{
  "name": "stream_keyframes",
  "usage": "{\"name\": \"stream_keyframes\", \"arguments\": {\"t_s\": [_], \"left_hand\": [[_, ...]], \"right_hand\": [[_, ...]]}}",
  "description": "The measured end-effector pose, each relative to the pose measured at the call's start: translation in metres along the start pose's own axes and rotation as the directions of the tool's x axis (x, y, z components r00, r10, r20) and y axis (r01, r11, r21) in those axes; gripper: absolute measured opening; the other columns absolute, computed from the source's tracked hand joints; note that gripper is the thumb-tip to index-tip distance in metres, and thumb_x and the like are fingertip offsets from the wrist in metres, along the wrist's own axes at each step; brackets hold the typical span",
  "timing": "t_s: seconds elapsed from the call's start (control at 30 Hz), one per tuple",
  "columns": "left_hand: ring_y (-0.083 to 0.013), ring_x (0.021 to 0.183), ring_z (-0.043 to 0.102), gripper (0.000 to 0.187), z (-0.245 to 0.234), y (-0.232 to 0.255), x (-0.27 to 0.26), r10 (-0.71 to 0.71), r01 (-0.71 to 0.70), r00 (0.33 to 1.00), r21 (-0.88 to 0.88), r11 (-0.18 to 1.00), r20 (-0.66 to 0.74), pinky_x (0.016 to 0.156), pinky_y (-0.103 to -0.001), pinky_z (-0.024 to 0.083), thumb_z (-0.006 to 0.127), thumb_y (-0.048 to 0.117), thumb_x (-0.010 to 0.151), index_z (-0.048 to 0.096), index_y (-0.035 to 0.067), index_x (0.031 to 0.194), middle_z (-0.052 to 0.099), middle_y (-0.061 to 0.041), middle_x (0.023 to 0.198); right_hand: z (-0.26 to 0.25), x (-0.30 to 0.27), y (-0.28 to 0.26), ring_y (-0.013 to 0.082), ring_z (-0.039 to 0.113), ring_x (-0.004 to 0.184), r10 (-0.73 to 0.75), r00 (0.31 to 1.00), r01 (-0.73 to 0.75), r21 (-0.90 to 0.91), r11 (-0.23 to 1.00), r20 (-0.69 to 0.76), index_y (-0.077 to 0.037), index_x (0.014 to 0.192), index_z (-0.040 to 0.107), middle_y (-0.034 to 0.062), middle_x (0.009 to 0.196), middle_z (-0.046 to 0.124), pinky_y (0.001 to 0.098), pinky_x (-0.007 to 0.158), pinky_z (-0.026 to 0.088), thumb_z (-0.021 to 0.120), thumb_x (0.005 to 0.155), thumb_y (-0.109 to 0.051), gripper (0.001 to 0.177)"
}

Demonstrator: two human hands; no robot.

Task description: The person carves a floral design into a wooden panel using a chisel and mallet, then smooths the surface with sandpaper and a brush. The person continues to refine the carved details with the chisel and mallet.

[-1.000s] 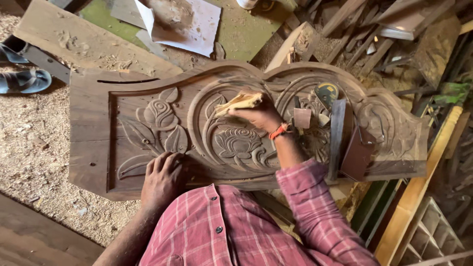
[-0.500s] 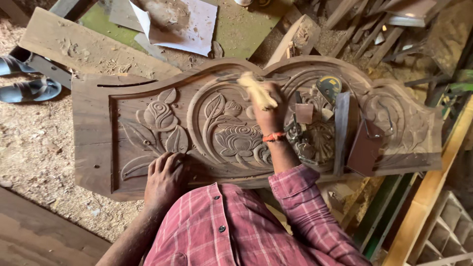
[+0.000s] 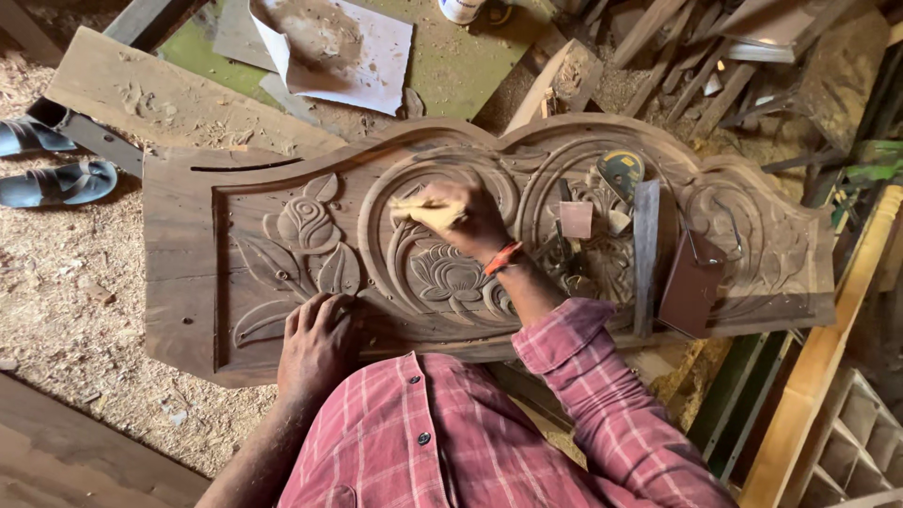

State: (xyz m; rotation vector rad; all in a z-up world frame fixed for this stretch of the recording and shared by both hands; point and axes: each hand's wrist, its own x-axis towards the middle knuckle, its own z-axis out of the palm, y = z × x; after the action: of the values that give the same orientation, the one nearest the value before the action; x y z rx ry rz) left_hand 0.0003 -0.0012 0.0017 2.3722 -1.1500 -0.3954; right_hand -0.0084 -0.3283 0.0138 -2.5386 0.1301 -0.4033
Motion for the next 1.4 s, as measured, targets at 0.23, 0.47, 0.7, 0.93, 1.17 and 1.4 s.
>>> {"name": "stream_keyframes", "arguments": {"t_s": [0.23, 0.47, 0.7, 0.93, 1.17, 1.4], "left_hand": [[-0.0281, 0.136, 0.043, 0.045, 0.000, -0.002, -0.003, -0.002, 0.001, 0.999, 0.035, 0.999, 0.033, 0.111, -0.047, 0.035, 0.067, 0.029, 0.081, 0.066, 0.016, 0.123, 0.053, -0.005, 0.138], [-0.0301, 0.136, 0.043, 0.042, 0.004, -0.005, -0.004, 0.001, -0.001, 1.000, 0.040, 0.999, 0.018, 0.112, -0.048, 0.033, 0.066, 0.029, 0.086, 0.065, 0.012, 0.124, 0.052, -0.009, 0.140], [-0.0292, 0.136, 0.045, 0.040, 0.002, 0.000, 0.000, 0.020, -0.020, 0.999, -0.012, 1.000, -0.031, 0.112, -0.048, 0.035, 0.066, 0.028, 0.085, 0.066, 0.014, 0.122, 0.056, -0.006, 0.137], [-0.0305, 0.134, 0.046, 0.040, 0.002, 0.001, -0.001, 0.006, -0.006, 1.000, 0.007, 1.000, -0.024, 0.110, -0.049, 0.035, 0.066, 0.029, 0.086, 0.066, 0.014, 0.123, 0.057, -0.008, 0.136], [-0.0295, 0.135, 0.046, 0.039, 0.002, 0.002, 0.000, -0.008, 0.009, 0.999, 0.021, 1.000, -0.032, 0.110, -0.048, 0.036, 0.066, 0.029, 0.086, 0.066, 0.015, 0.123, 0.057, -0.007, 0.135], [-0.0284, 0.135, 0.047, 0.036, 0.005, 0.004, -0.001, 0.005, -0.004, 0.998, 0.008, 1.000, -0.069, 0.111, -0.049, 0.036, 0.067, 0.028, 0.088, 0.067, 0.014, 0.121, 0.057, -0.007, 0.136]], "right_hand": [[-0.022, -0.027, -0.009, 0.0118, 0.072, 0.068, 0.287, 0.921, -0.318, -0.082, 0.945, -0.265, -0.018, 0.099, 0.077, 0.0005, 0.084, 0.076, 0.0267, 0.053, 0.054, 0.075, 0.096, -0.020, 0.004], [-0.032, -0.057, -0.022, 0.0224, 0.074, 0.075, 0.181, 0.973, -0.211, -0.236, 0.949, -0.142, -0.012, 0.093, 0.071, 0.0071, 0.087, 0.075, 0.0351, 0.061, 0.058, 0.080, 0.087, -0.020, 0.014], [-0.040, -0.064, 0.000, 0.0212, 0.075, 0.077, 0.043, 0.994, -0.049, -0.065, 0.997, -0.099, -0.010, 0.104, 0.071, 0.0100, 0.096, 0.077, 0.0315, 0.060, 0.060, 0.079, 0.090, -0.015, 0.017], [-0.042, -0.056, 0.033, 0.0191, 0.071, 0.065, 0.218, 0.959, -0.254, -0.211, 0.944, -0.180, -0.014, 0.099, 0.075, 0.0039, 0.081, 0.076, 0.0329, 0.053, 0.054, 0.082, 0.090, -0.019, 0.013], [-0.050, -0.051, 0.047, 0.0188, 0.073, 0.080, 0.024, 0.907, -0.152, -0.275, 0.949, -0.420, -0.014, 0.100, 0.072, 0.0035, 0.093, 0.075, 0.0327, 0.064, 0.057, 0.075, 0.093, -0.014, 0.008], [-0.069, -0.050, 0.059, 0.0170, 0.069, 0.064, 0.134, 0.985, -0.159, -0.281, 0.946, -0.108, -0.014, 0.090, 0.071, 0.0030, 0.078, 0.073, 0.0334, 0.051, 0.051, 0.076, 0.092, -0.014, 0.005]]}}
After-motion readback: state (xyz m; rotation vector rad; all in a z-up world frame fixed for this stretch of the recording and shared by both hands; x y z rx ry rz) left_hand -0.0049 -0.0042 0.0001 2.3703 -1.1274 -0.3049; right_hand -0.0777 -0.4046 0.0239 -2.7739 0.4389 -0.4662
